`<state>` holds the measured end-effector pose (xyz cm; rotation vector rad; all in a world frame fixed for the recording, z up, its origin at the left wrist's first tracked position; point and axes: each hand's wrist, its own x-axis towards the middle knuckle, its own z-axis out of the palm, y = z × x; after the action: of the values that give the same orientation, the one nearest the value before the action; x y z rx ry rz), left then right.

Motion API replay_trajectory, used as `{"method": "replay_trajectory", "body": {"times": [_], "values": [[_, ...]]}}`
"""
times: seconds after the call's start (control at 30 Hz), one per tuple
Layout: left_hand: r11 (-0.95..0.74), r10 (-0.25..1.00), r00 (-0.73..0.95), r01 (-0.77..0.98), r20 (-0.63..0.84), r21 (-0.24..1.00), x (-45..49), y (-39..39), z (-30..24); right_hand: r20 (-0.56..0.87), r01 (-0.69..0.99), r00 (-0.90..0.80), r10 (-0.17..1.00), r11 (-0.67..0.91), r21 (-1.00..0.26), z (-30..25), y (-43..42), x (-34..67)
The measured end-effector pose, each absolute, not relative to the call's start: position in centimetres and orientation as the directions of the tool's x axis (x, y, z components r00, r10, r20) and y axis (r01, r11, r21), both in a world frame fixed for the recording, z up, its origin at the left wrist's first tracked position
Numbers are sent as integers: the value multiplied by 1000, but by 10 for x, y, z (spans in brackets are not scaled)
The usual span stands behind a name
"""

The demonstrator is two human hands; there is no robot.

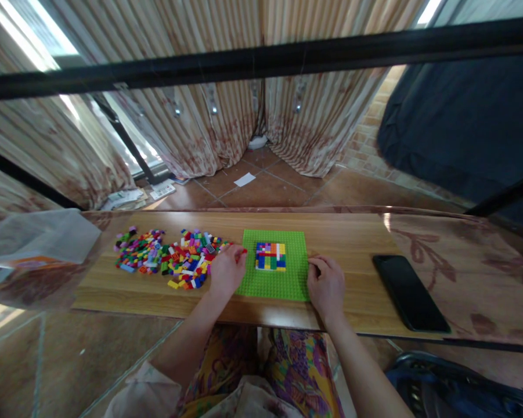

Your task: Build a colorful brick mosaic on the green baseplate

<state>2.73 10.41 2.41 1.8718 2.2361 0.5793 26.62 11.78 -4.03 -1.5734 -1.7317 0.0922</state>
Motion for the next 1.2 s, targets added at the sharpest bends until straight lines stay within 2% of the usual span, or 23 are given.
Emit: {"method": "replay_trajectory", "body": {"times": [0.2, 0.3, 0.5, 0.77, 1.07, 1.2], "values": [[150, 986, -166, 946, 33, 289, 21, 100, 24, 497, 816, 72, 865, 235, -528, -42, 118, 266], [153, 988, -155, 949, -16, 274, 26, 101, 26, 497, 816, 65, 865, 241, -525, -42, 119, 267], [154, 985, -169, 944, 27, 293, 17, 85, 32, 507, 820, 49, 861, 255, -512, -44, 119, 269], [249, 964, -263, 936, 25, 251, 2, 69, 26, 518, 834, 30, 855, 265, -484, -41, 117, 269], [174, 974, -215, 906, 67, 386, -3, 61, 23, 536, 848, 9, 844, 278, -451, -42, 117, 271], [205, 949, -285, 883, 135, 423, -21, 61, 25, 530, 856, 3, 848, 272, -440, -44, 117, 273]]}}
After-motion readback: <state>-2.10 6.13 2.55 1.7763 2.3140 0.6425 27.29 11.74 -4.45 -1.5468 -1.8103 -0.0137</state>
